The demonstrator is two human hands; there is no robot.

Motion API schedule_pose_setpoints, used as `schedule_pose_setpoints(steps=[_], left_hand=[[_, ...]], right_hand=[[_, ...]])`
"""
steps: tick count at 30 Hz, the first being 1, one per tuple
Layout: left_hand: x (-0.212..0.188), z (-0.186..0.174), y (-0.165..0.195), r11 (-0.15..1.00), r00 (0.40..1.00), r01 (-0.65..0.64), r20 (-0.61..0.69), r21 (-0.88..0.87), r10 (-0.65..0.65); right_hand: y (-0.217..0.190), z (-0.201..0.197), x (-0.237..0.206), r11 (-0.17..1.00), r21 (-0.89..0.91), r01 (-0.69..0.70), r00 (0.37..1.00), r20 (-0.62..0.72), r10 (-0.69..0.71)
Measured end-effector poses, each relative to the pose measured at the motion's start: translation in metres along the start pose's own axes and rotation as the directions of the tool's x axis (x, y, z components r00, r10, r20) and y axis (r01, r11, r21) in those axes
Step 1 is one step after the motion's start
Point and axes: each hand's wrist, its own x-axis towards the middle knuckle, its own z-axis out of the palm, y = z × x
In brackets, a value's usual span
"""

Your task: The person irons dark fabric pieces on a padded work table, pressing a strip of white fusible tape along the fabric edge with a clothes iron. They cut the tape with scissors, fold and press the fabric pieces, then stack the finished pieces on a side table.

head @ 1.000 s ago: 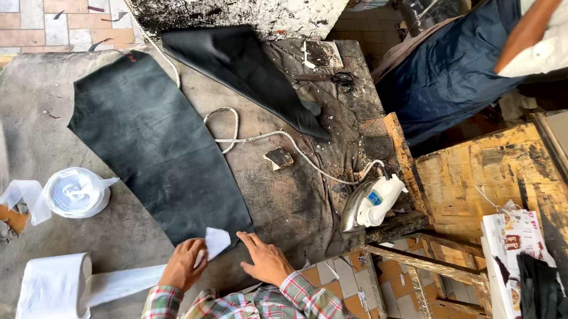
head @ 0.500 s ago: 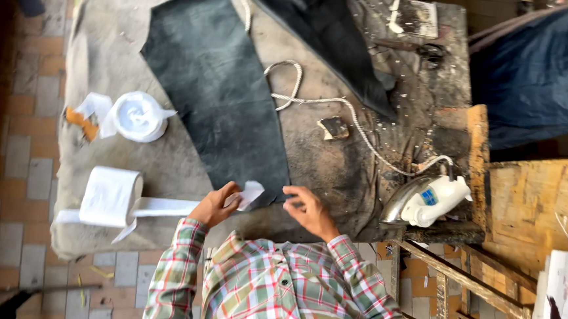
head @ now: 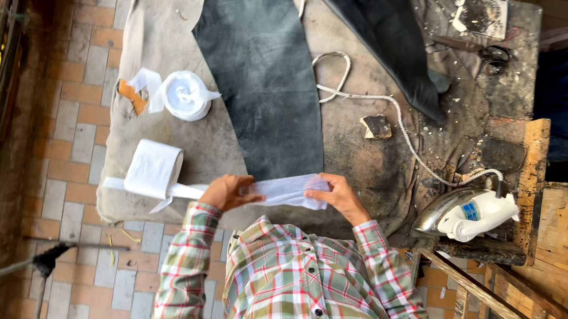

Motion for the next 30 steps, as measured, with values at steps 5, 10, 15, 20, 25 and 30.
schedule_pose_setpoints(steps=[5,10,15,20,25,30], left_hand=[[-0.023,-0.027,-0.026,1.0,1.0,0.002,-0.024,0.009,-0.001],[-0.043,-0.042,-0.025,0.957,0.996,0.069,0.065,-0.282,-0.053],[-0.027,-0.017,-0.032,0.909,0.972,0.16,0.222,-0.385,-0.077],[0.015,0.021,-0.047,0.95,0.97,0.236,0.0,-0.205,-0.241],[0.023,0.036,-0.053,0.947,0.938,0.3,-0.146,-0.115,-0.315],[0.019,0.039,-0.052,0.967,0.942,0.247,-0.218,-0.07,-0.256]], right_hand=[[0.008,-0.008,-0.015,1.0,0.017,0.011,0.991,-0.132,-0.008],[0.004,-0.006,-0.014,0.988,0.134,0.074,0.968,-0.247,-0.039],[0.011,-0.011,0.002,0.992,-0.107,0.069,0.932,-0.347,-0.103],[0.02,-0.006,0.014,0.981,-0.188,0.058,0.906,-0.402,-0.13],[0.022,0.007,0.007,0.949,-0.316,-0.023,0.847,-0.51,-0.149],[0.017,0.015,0.001,0.914,-0.399,-0.076,0.828,-0.537,-0.165]])
